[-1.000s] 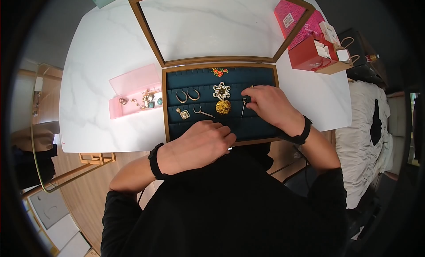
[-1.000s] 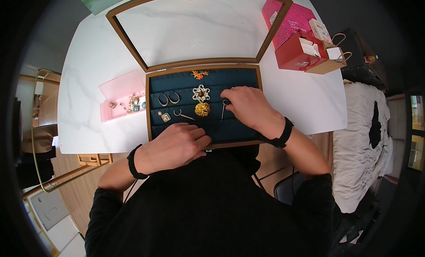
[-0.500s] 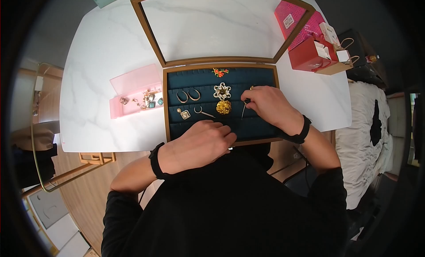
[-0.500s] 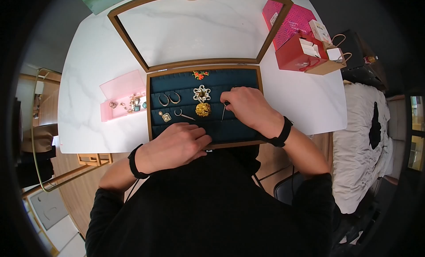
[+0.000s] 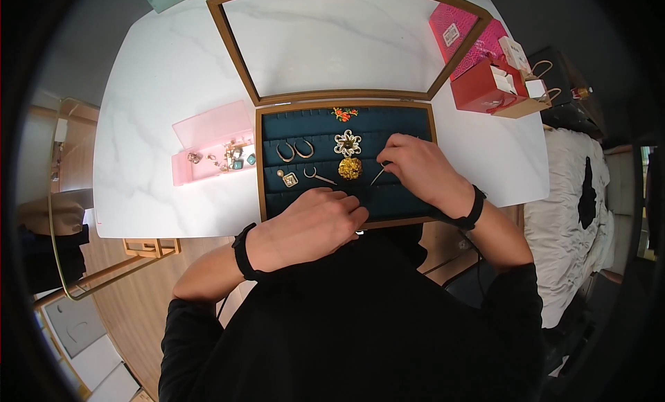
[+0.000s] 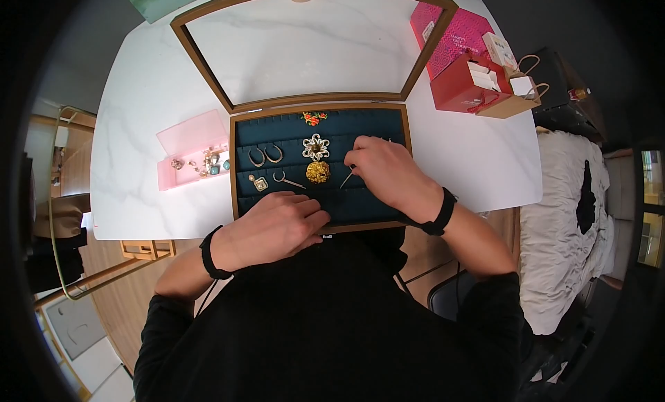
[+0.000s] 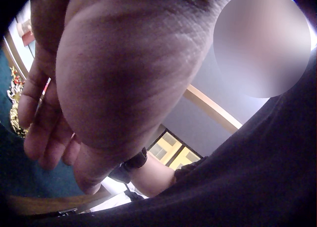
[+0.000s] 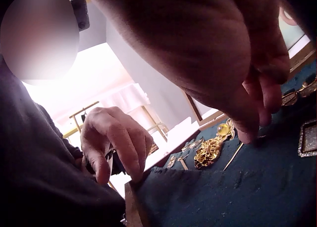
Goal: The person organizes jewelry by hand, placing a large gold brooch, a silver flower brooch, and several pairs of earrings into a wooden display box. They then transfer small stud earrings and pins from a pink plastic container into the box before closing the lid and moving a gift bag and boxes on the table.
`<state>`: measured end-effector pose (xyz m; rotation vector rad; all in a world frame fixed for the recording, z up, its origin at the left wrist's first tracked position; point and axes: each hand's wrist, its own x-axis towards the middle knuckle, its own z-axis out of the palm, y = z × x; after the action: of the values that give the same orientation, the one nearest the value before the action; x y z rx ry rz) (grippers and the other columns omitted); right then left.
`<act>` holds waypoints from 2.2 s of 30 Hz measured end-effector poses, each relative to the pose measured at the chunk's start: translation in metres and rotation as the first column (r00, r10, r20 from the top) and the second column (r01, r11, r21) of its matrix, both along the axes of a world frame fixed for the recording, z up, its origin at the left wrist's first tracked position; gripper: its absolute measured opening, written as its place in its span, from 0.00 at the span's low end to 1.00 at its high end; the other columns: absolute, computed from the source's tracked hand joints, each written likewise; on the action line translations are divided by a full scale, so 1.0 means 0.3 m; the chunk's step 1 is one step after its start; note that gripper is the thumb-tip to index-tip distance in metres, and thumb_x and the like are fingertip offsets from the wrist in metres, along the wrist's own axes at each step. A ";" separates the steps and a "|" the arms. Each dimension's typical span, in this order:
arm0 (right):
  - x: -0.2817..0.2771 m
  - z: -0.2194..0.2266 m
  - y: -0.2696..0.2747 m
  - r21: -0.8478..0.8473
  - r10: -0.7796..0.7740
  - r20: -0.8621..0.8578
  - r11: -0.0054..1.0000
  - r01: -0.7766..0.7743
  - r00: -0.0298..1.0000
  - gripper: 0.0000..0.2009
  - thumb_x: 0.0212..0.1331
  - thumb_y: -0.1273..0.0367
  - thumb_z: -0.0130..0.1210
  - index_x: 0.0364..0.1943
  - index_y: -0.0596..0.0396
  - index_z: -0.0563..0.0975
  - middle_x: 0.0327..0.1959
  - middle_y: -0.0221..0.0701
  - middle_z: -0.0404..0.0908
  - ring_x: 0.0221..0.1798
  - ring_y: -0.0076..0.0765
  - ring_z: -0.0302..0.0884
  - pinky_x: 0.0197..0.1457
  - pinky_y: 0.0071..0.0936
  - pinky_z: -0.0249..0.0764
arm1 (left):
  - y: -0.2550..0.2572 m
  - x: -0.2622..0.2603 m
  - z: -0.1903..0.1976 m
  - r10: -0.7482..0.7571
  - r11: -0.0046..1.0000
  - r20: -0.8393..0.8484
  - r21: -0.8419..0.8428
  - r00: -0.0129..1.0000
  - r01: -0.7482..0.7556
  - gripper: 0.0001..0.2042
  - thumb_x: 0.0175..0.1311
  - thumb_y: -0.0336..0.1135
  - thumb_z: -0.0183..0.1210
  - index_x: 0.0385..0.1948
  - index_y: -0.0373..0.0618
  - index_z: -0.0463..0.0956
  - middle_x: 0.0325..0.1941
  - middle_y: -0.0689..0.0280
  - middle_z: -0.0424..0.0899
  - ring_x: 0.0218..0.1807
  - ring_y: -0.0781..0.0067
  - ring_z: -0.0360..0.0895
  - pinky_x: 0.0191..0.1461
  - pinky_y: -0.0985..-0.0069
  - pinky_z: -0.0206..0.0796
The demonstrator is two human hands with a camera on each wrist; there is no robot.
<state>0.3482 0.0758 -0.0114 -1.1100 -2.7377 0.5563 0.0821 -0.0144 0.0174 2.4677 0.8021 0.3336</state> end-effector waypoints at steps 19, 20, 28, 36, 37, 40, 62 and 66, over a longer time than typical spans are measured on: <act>-0.006 0.015 -0.003 -0.009 0.052 0.048 0.999 -0.052 0.998 0.11 0.60 0.73 0.73 0.46 0.55 0.87 0.46 0.34 0.88 0.51 0.51 0.88 0.52 0.45 0.85 | -0.002 0.000 -0.005 -0.002 1.000 0.002 -0.007 1.000 0.002 0.14 0.60 0.34 0.77 0.40 0.42 0.81 0.38 0.59 0.84 0.44 0.52 0.87 0.51 0.59 0.80; -0.005 0.012 -0.002 -0.021 0.045 0.038 0.999 -0.045 0.998 0.11 0.60 0.72 0.73 0.46 0.55 0.87 0.46 0.34 0.88 0.51 0.51 0.89 0.52 0.45 0.85 | -0.002 0.000 -0.005 -0.003 1.000 -0.004 -0.007 1.000 0.003 0.14 0.60 0.34 0.77 0.40 0.42 0.81 0.38 0.59 0.84 0.44 0.52 0.87 0.51 0.59 0.80; 0.003 0.027 0.000 -0.061 0.046 0.040 0.997 -0.044 0.998 0.11 0.60 0.71 0.73 0.45 0.53 0.87 0.46 0.33 0.88 0.51 0.50 0.89 0.51 0.46 0.85 | -0.002 -0.003 -0.005 -0.002 1.000 -0.007 -0.005 1.000 0.002 0.14 0.60 0.34 0.78 0.40 0.42 0.81 0.38 0.59 0.84 0.45 0.52 0.87 0.51 0.60 0.80; -0.011 0.010 -0.019 -0.013 0.086 0.045 0.996 -0.085 0.995 0.05 0.62 0.72 0.70 0.39 0.53 0.85 0.44 0.32 0.83 0.47 0.48 0.87 0.49 0.44 0.84 | -0.005 -0.007 -0.001 0.001 1.000 -0.011 -0.002 1.000 -0.001 0.14 0.61 0.35 0.77 0.40 0.42 0.81 0.38 0.59 0.84 0.45 0.52 0.87 0.51 0.59 0.80; -0.012 0.006 -0.023 -0.013 0.088 0.043 0.996 -0.087 0.995 0.05 0.62 0.72 0.70 0.39 0.53 0.85 0.44 0.32 0.83 0.47 0.48 0.87 0.49 0.44 0.84 | -0.008 -0.010 0.001 0.003 1.000 -0.013 -0.003 1.000 -0.003 0.14 0.61 0.35 0.77 0.40 0.42 0.81 0.38 0.59 0.84 0.45 0.52 0.87 0.51 0.59 0.80; -0.015 0.001 -0.032 0.023 0.106 0.007 0.994 -0.106 0.994 0.04 0.62 0.72 0.70 0.38 0.54 0.85 0.48 0.34 0.82 0.49 0.47 0.86 0.49 0.44 0.84 | -0.022 -0.019 0.011 0.004 1.000 -0.028 -0.026 1.000 -0.004 0.14 0.62 0.35 0.76 0.41 0.42 0.80 0.38 0.59 0.83 0.45 0.52 0.87 0.51 0.58 0.80; -0.050 -0.015 -0.048 -0.013 0.076 -0.036 0.997 -0.076 0.996 0.05 0.64 0.72 0.72 0.37 0.57 0.85 0.54 0.34 0.80 0.51 0.45 0.86 0.51 0.44 0.84 | -0.117 -0.188 0.055 0.180 0.980 -0.118 -0.063 0.977 -0.188 0.17 0.63 0.36 0.76 0.48 0.39 0.84 0.41 0.59 0.86 0.47 0.52 0.88 0.53 0.59 0.81; -0.052 -0.014 -0.050 -0.004 0.073 -0.041 0.997 -0.073 0.996 0.06 0.64 0.72 0.73 0.38 0.56 0.84 0.53 0.33 0.79 0.51 0.45 0.86 0.50 0.44 0.84 | -0.114 -0.185 0.051 0.174 0.981 -0.110 -0.067 0.978 -0.182 0.17 0.63 0.35 0.76 0.48 0.39 0.84 0.41 0.59 0.86 0.47 0.52 0.88 0.53 0.59 0.81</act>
<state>0.3327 0.0609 -0.0154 -0.9917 -2.7531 0.5899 0.0266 -0.0487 0.0328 2.3629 1.0643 0.2347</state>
